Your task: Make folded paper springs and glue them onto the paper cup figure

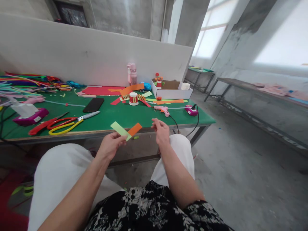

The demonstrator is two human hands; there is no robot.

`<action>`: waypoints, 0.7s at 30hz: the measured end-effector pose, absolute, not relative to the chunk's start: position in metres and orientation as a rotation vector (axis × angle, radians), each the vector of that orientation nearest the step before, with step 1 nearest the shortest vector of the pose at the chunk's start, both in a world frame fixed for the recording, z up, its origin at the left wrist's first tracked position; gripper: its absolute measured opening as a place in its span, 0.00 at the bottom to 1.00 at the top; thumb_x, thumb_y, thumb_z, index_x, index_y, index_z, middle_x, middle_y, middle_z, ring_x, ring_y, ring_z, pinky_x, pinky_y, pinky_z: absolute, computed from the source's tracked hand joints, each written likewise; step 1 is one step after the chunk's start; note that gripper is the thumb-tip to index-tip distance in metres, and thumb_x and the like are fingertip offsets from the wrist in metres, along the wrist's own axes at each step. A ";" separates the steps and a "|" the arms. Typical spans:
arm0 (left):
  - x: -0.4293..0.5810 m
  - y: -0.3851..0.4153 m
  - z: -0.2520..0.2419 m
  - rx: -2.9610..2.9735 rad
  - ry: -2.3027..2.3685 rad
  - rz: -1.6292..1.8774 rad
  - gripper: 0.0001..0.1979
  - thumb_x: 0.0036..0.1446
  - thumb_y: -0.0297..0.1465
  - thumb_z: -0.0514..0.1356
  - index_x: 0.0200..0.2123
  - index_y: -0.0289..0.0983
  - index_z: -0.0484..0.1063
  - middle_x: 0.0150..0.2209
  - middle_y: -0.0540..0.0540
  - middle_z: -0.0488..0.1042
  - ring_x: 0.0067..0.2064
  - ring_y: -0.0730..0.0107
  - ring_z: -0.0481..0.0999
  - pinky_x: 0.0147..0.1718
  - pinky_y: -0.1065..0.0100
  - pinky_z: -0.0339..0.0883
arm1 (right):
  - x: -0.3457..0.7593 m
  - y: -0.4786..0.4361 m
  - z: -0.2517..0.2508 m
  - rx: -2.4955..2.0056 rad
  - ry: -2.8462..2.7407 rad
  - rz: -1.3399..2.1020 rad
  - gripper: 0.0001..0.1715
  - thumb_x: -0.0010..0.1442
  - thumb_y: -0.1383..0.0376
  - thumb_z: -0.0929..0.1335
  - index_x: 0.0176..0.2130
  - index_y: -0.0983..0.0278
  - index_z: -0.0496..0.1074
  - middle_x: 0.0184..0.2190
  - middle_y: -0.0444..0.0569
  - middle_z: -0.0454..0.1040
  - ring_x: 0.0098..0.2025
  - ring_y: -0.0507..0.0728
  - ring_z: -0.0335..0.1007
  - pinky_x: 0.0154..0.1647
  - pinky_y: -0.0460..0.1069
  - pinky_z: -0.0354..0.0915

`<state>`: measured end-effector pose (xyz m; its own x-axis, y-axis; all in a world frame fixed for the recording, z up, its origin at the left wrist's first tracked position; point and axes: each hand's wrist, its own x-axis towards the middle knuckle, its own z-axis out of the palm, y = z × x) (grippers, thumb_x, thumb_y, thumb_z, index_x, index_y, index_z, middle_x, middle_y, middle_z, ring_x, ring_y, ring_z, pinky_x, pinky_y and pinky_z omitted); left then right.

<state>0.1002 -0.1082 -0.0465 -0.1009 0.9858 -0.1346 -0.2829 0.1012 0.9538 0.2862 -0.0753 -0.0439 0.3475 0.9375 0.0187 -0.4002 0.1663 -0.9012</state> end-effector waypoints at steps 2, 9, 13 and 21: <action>0.100 -0.107 -0.046 0.795 1.113 1.394 0.22 0.22 0.38 0.76 0.19 0.34 0.70 0.19 0.51 0.71 0.22 0.75 0.68 0.24 0.70 0.64 | 0.282 -0.078 -0.044 -0.902 -0.668 1.146 0.19 0.47 0.49 0.74 0.29 0.63 0.78 0.23 0.44 0.75 0.26 0.50 0.67 0.33 0.47 0.66; 0.113 -0.107 -0.049 0.738 1.055 1.453 0.23 0.25 0.39 0.76 0.23 0.34 0.71 0.23 0.50 0.74 0.25 0.74 0.71 0.27 0.68 0.68 | 0.233 -0.102 -0.059 -0.792 -0.891 1.482 0.21 0.40 0.57 0.78 0.35 0.61 0.76 0.32 0.44 0.78 0.35 0.52 0.72 0.40 0.48 0.68; 0.115 -0.108 -0.049 0.735 1.049 1.451 0.23 0.26 0.38 0.76 0.25 0.34 0.72 0.24 0.50 0.75 0.25 0.74 0.71 0.28 0.68 0.68 | 0.232 -0.102 -0.057 -0.792 -0.858 1.436 0.18 0.39 0.60 0.78 0.32 0.61 0.75 0.30 0.42 0.75 0.33 0.52 0.70 0.39 0.48 0.68; 0.118 -0.112 -0.048 0.741 1.032 1.399 0.23 0.26 0.38 0.76 0.26 0.33 0.75 0.24 0.48 0.76 0.26 0.72 0.72 0.26 0.69 0.67 | 0.232 -0.100 -0.056 -0.829 -0.886 1.387 0.12 0.41 0.61 0.76 0.26 0.62 0.73 0.25 0.41 0.73 0.28 0.50 0.66 0.36 0.47 0.65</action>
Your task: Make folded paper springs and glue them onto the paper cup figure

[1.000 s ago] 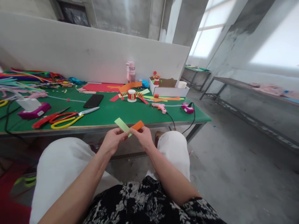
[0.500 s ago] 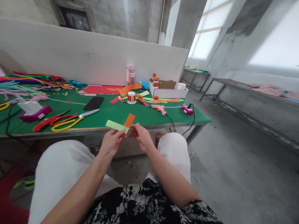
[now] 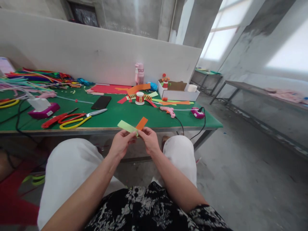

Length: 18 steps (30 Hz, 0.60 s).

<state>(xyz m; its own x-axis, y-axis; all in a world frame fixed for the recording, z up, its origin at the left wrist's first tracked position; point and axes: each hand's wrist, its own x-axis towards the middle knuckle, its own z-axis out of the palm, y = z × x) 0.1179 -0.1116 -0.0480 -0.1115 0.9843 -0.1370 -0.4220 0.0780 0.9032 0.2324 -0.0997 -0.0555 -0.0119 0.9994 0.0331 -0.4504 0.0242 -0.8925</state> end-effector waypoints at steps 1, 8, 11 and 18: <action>0.118 -0.112 -0.048 0.741 1.031 1.390 0.22 0.26 0.38 0.76 0.25 0.32 0.75 0.24 0.48 0.76 0.25 0.72 0.72 0.26 0.69 0.67 | 0.233 -0.100 -0.055 -0.842 -0.910 1.354 0.11 0.42 0.61 0.76 0.25 0.62 0.73 0.24 0.41 0.73 0.28 0.50 0.65 0.36 0.47 0.65; 0.119 -0.112 -0.046 0.735 1.020 1.414 0.23 0.26 0.37 0.76 0.28 0.32 0.76 0.25 0.48 0.76 0.23 0.76 0.69 0.22 0.71 0.63 | 0.231 -0.099 -0.058 -0.824 -0.883 1.398 0.16 0.40 0.57 0.77 0.29 0.60 0.73 0.28 0.42 0.76 0.31 0.52 0.70 0.38 0.48 0.66; 0.120 -0.113 -0.045 0.731 1.027 1.431 0.23 0.26 0.37 0.75 0.28 0.32 0.75 0.25 0.49 0.76 0.23 0.76 0.69 0.23 0.71 0.64 | 0.229 -0.097 -0.060 -0.786 -0.762 1.505 0.21 0.45 0.47 0.74 0.30 0.60 0.74 0.30 0.46 0.78 0.33 0.55 0.72 0.37 0.50 0.68; 0.121 -0.115 -0.044 0.757 1.034 1.409 0.24 0.28 0.38 0.75 0.30 0.31 0.76 0.27 0.46 0.77 0.22 0.74 0.70 0.22 0.69 0.66 | 0.229 -0.095 -0.065 -0.790 -0.695 1.552 0.19 0.44 0.51 0.76 0.32 0.60 0.73 0.31 0.46 0.79 0.34 0.57 0.75 0.35 0.50 0.69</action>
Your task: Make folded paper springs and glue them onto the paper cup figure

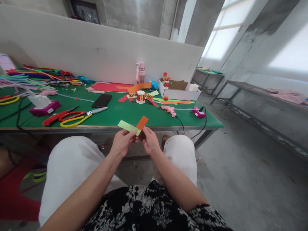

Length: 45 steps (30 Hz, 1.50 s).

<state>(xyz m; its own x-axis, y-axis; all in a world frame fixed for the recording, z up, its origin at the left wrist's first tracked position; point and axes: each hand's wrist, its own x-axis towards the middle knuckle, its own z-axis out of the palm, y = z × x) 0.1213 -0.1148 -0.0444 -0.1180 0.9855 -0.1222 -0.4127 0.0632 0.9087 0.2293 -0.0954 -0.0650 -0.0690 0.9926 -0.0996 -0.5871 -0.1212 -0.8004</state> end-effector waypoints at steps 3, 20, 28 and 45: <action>0.122 -0.115 -0.043 0.769 1.035 1.389 0.24 0.29 0.38 0.75 0.30 0.30 0.76 0.26 0.45 0.77 0.22 0.73 0.71 0.21 0.69 0.66 | 0.229 -0.096 -0.065 -0.824 -0.708 1.520 0.19 0.44 0.51 0.76 0.30 0.60 0.73 0.28 0.45 0.78 0.31 0.55 0.73 0.32 0.49 0.68; 0.122 -0.114 -0.044 0.786 1.062 1.479 0.20 0.26 0.36 0.74 0.24 0.33 0.74 0.20 0.50 0.74 0.20 0.75 0.70 0.20 0.72 0.62 | 0.235 -0.103 -0.057 -0.797 -0.792 1.661 0.17 0.38 0.60 0.79 0.30 0.61 0.77 0.26 0.40 0.76 0.25 0.48 0.67 0.29 0.45 0.65; 0.124 -0.116 -0.048 0.860 1.120 1.484 0.20 0.29 0.38 0.74 0.26 0.33 0.77 0.22 0.48 0.77 0.20 0.72 0.71 0.21 0.68 0.66 | 0.238 -0.096 -0.062 -0.778 -0.671 1.739 0.19 0.41 0.54 0.78 0.29 0.61 0.72 0.25 0.39 0.74 0.25 0.49 0.66 0.27 0.45 0.65; 0.125 -0.118 -0.048 0.970 1.129 1.529 0.19 0.31 0.38 0.74 0.27 0.32 0.78 0.23 0.47 0.78 0.25 0.69 0.74 0.26 0.69 0.67 | 0.245 -0.100 -0.057 -0.761 -0.788 1.755 0.22 0.37 0.58 0.80 0.25 0.62 0.68 0.23 0.36 0.69 0.26 0.48 0.64 0.29 0.44 0.63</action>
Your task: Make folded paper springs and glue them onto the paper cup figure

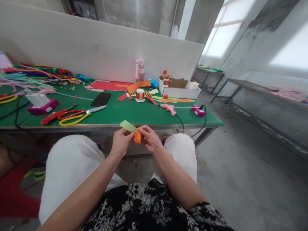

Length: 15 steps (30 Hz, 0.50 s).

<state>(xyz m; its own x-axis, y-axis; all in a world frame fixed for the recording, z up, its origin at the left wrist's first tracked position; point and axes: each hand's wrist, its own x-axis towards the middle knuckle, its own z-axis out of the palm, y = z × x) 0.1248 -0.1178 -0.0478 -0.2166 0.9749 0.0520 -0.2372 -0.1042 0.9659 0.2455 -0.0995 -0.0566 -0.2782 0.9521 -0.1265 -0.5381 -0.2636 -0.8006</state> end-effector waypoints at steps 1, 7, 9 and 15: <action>0.125 -0.118 -0.048 0.970 1.131 1.532 0.19 0.31 0.38 0.74 0.27 0.33 0.78 0.23 0.47 0.78 0.27 0.68 0.74 0.28 0.68 0.68 | 0.245 -0.100 -0.057 -0.757 -0.791 1.746 0.22 0.36 0.58 0.80 0.25 0.62 0.69 0.23 0.36 0.69 0.27 0.48 0.64 0.30 0.43 0.63; 0.120 -0.116 -0.049 0.975 1.141 1.471 0.20 0.31 0.39 0.74 0.27 0.32 0.78 0.24 0.47 0.78 0.28 0.68 0.74 0.28 0.69 0.67 | 0.241 -0.099 -0.060 -0.776 -0.861 1.578 0.19 0.38 0.59 0.79 0.26 0.62 0.70 0.24 0.38 0.71 0.29 0.48 0.66 0.34 0.44 0.63; 0.118 -0.115 -0.048 0.975 1.134 1.435 0.21 0.30 0.40 0.75 0.26 0.32 0.77 0.23 0.47 0.77 0.27 0.69 0.74 0.28 0.70 0.67 | 0.240 -0.098 -0.061 -0.799 -0.908 1.486 0.17 0.41 0.59 0.78 0.26 0.62 0.70 0.25 0.38 0.70 0.29 0.48 0.65 0.35 0.44 0.63; 0.115 -0.116 -0.043 0.989 1.006 1.259 0.23 0.39 0.46 0.70 0.31 0.32 0.77 0.26 0.46 0.78 0.26 0.70 0.74 0.26 0.69 0.68 | 0.237 -0.100 -0.063 -0.937 -1.040 1.146 0.12 0.47 0.58 0.74 0.28 0.62 0.70 0.25 0.40 0.71 0.30 0.51 0.66 0.35 0.47 0.65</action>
